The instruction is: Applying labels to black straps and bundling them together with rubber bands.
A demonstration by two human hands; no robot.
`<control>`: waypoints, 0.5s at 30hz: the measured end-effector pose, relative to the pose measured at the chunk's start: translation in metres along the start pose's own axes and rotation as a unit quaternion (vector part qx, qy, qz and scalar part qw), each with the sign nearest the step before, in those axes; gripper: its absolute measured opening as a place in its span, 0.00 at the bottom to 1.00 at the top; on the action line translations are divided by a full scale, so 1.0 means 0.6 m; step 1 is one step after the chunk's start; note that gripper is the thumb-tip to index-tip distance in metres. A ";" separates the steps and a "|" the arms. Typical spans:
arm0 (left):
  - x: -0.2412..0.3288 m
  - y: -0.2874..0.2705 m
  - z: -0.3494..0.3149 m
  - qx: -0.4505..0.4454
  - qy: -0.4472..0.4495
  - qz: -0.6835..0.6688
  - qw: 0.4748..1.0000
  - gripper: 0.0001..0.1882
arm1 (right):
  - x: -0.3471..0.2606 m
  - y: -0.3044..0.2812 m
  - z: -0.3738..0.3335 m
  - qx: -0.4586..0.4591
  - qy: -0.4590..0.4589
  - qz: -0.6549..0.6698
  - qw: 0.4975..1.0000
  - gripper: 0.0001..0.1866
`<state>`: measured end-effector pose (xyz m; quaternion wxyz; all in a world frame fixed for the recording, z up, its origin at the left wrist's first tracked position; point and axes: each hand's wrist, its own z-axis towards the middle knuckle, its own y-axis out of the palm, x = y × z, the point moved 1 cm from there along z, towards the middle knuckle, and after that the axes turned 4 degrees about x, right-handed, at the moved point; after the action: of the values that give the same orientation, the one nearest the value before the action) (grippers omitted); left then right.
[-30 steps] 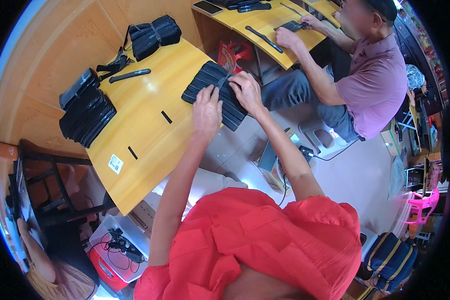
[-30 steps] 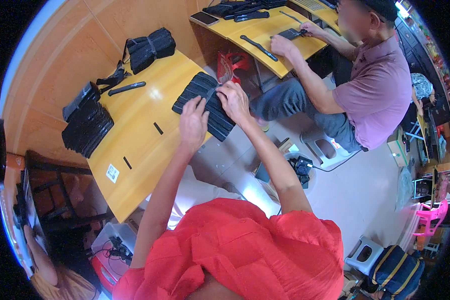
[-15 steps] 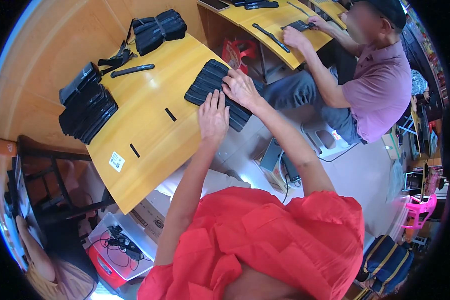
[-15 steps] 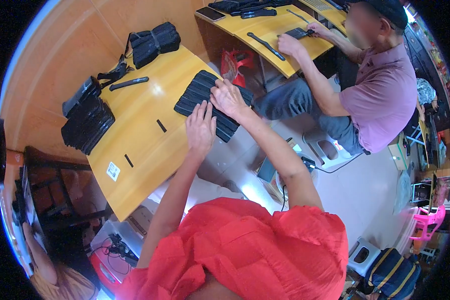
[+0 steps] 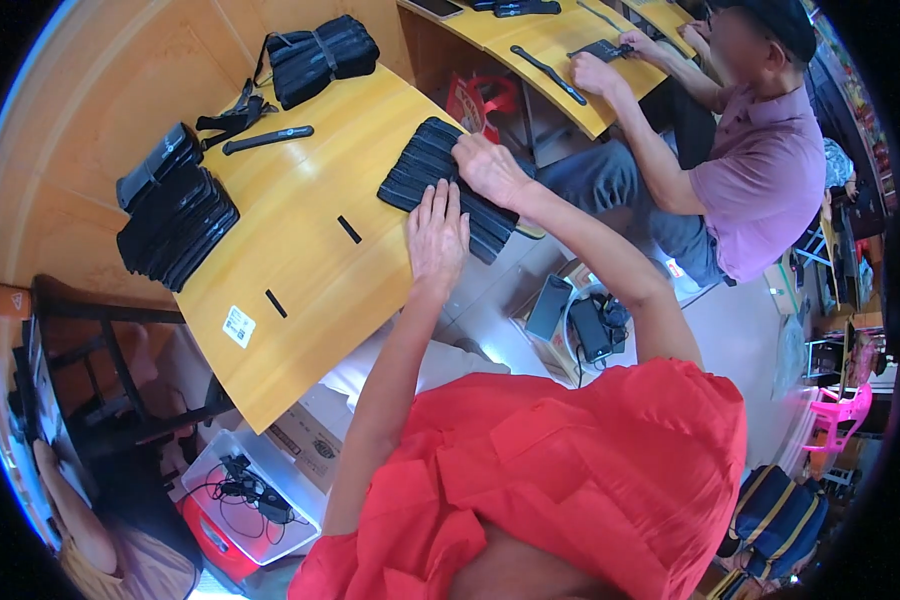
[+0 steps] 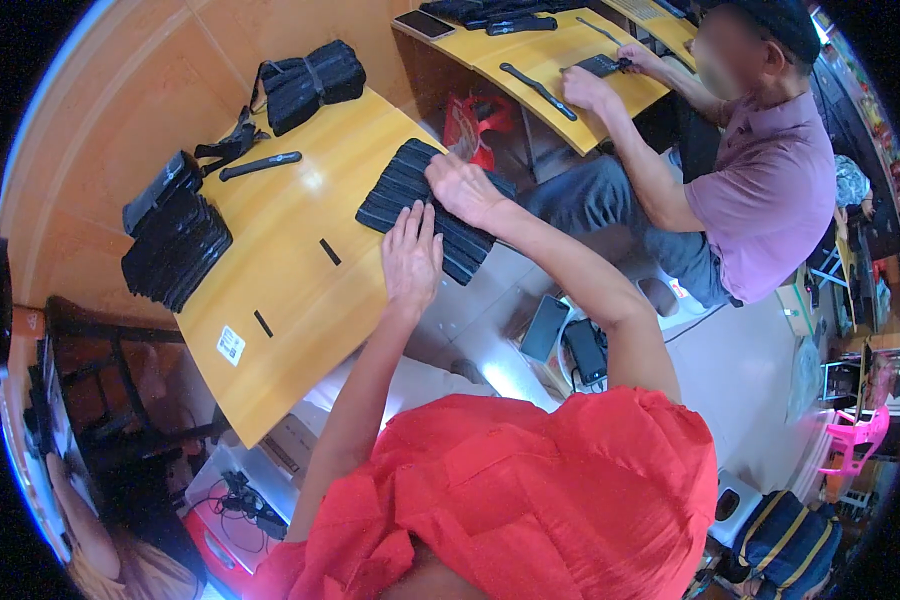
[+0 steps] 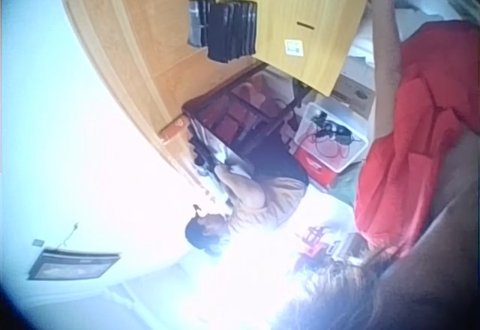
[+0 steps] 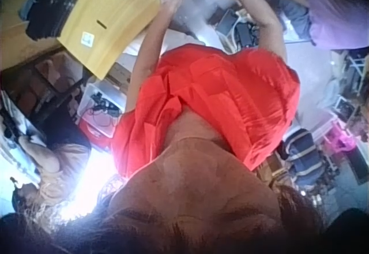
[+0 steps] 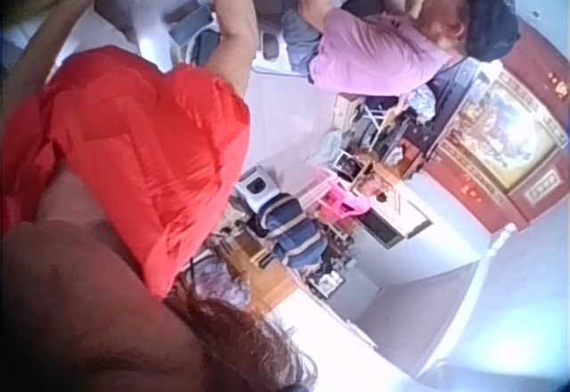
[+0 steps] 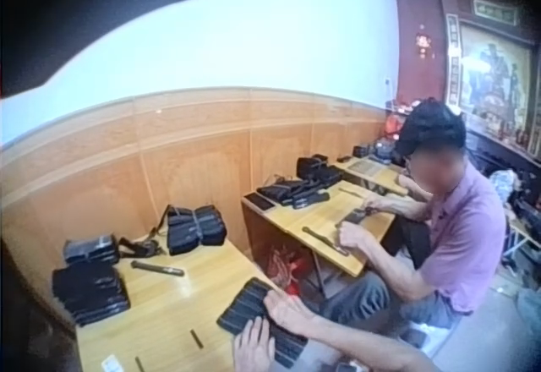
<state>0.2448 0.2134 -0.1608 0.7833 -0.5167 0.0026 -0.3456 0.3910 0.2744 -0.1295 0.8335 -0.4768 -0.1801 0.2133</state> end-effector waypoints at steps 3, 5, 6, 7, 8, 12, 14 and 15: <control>0.004 0.000 0.001 0.007 0.004 -0.002 1.000 0.25 | 0.039 0.019 -0.005 0.045 0.140 0.067 0.987 0.05; 0.002 0.001 0.000 0.008 0.009 0.006 1.000 0.25 | 0.057 0.028 -0.003 0.132 0.320 0.154 0.925 0.06; 0.003 0.002 -0.001 0.008 0.009 0.006 1.000 0.25 | 0.073 0.031 -0.007 0.097 0.413 0.204 0.882 0.06; 0.004 0.003 0.000 0.005 0.009 0.004 1.000 0.25 | 0.085 0.036 -0.008 0.111 0.435 0.233 0.863 0.08; 0.005 0.004 0.000 0.002 0.009 0.001 1.000 0.25 | 0.093 0.040 -0.017 0.105 0.431 0.267 0.856 0.08; 0.000 0.001 0.000 0.004 0.000 0.001 1.000 0.25 | 0.098 0.047 -0.032 0.140 0.492 0.506 0.695 0.07; 0.004 -0.003 0.003 0.003 0.003 -0.004 1.000 0.25 | 0.112 0.053 -0.042 0.172 0.520 0.565 0.617 0.07; 0.004 -0.003 0.001 0.004 0.004 -0.004 1.000 0.25 | 0.117 0.058 -0.047 0.201 0.541 0.620 0.532 0.07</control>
<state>0.2458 0.2121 -0.1582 0.7836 -0.5127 0.0020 -0.3510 0.4580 0.3068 -0.1663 0.5044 -0.3135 0.6931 0.4086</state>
